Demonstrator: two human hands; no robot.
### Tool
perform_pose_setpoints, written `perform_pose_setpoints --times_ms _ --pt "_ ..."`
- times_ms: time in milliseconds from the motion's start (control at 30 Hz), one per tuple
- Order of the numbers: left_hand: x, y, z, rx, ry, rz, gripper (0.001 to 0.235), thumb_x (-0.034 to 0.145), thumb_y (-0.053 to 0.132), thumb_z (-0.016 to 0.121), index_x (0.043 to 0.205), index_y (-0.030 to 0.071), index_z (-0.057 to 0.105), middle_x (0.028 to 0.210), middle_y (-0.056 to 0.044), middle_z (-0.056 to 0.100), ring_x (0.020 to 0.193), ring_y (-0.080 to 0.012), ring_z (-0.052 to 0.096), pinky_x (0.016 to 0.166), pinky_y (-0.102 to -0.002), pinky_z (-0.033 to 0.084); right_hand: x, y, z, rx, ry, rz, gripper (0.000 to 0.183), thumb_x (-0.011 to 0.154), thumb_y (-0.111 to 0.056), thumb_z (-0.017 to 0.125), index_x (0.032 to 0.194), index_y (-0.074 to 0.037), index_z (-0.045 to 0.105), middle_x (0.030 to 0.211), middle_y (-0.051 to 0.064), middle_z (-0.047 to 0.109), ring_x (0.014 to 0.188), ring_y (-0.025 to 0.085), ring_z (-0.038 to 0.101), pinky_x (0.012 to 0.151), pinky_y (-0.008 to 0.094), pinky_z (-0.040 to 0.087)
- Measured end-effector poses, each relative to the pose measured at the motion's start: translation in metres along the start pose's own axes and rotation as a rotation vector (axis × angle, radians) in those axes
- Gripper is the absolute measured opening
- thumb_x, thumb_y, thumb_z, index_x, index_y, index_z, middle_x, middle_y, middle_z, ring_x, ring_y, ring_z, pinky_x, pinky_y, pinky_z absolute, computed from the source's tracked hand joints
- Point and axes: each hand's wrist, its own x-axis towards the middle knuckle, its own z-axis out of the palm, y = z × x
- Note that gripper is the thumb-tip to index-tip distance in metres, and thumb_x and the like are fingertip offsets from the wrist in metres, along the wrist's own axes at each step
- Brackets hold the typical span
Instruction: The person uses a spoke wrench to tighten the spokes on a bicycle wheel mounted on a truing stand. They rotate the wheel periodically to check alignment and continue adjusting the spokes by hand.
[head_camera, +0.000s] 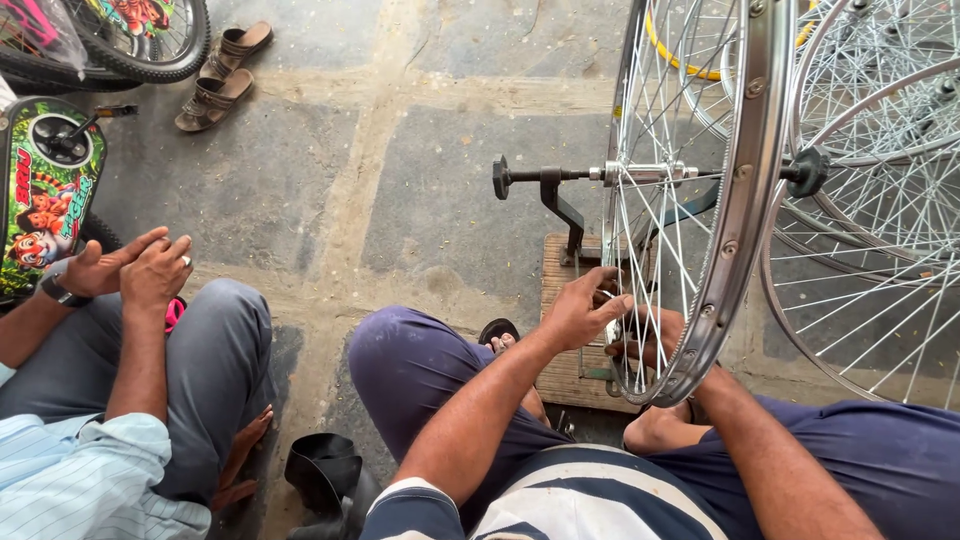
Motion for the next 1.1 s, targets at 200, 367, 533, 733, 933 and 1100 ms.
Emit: perform_pose_setpoints --times_ms 200,367,533,733,933,1100 --pt "0.000 -0.001 0.001 -0.018 -0.025 -0.039 0.082 0.093 0.061 0.060 0.146 0.001 0.048 0.122 -0.023 0.070 0.111 -0.0339 0.071 0.096 -0.048 0.057 -0.009 0.000 0.007 -1.386 -0.043 -0.828 0.054 0.078 -0.028 0.084 0.123 -0.011 0.062 0.090 0.011 0.071 0.074 0.025 0.073 0.064 0.038 0.062" --pt "0.001 -0.002 0.001 0.004 -0.029 -0.033 0.081 0.093 0.062 0.059 0.147 0.002 0.048 0.123 -0.024 0.069 0.112 -0.0343 0.071 0.095 -0.050 0.057 -0.007 0.000 0.006 -1.437 -0.022 -0.827 0.047 0.081 -0.029 0.082 0.117 -0.008 0.060 0.084 0.011 0.070 0.070 0.026 0.072 0.063 0.040 0.061" --pt "0.004 -0.005 0.004 -0.015 -0.040 -0.045 0.079 0.093 0.060 0.059 0.146 0.002 0.049 0.123 -0.023 0.069 0.110 -0.0332 0.072 0.093 -0.050 0.059 -0.004 0.009 -0.003 -1.390 0.008 -0.580 0.046 0.084 -0.026 0.080 0.121 -0.009 0.060 0.084 0.010 0.071 0.072 0.024 0.072 0.065 0.039 0.061" --pt "-0.007 0.013 -0.004 -0.010 0.068 0.047 0.075 0.098 0.054 0.060 0.148 0.001 0.045 0.132 -0.023 0.064 0.113 -0.0325 0.068 0.092 -0.048 0.056 0.013 0.020 -0.024 -1.215 -0.011 -0.446 0.052 0.082 -0.026 0.082 0.127 -0.009 0.060 0.093 0.009 0.073 0.082 0.021 0.073 0.069 0.036 0.062" --pt "-0.038 0.083 -0.024 -0.157 0.267 0.164 0.047 0.104 0.042 0.062 0.125 0.001 0.068 0.099 -0.013 0.075 0.089 -0.0199 0.072 0.078 -0.034 0.060 0.030 0.026 -0.044 -0.758 -0.091 -0.301 0.059 0.081 -0.025 0.083 0.133 -0.010 0.061 0.103 0.008 0.075 0.093 0.018 0.075 0.074 0.034 0.064" --pt "-0.064 0.156 -0.044 -0.241 0.270 0.585 0.039 0.108 0.040 0.063 0.125 0.004 0.064 0.094 -0.004 0.072 0.084 -0.0154 0.073 0.078 -0.030 0.060 0.014 0.007 -0.054 -1.017 0.252 -0.360 0.026 0.095 -0.022 0.082 0.109 -0.001 0.077 0.093 0.015 0.080 0.086 0.023 0.074 0.073 0.038 0.060"
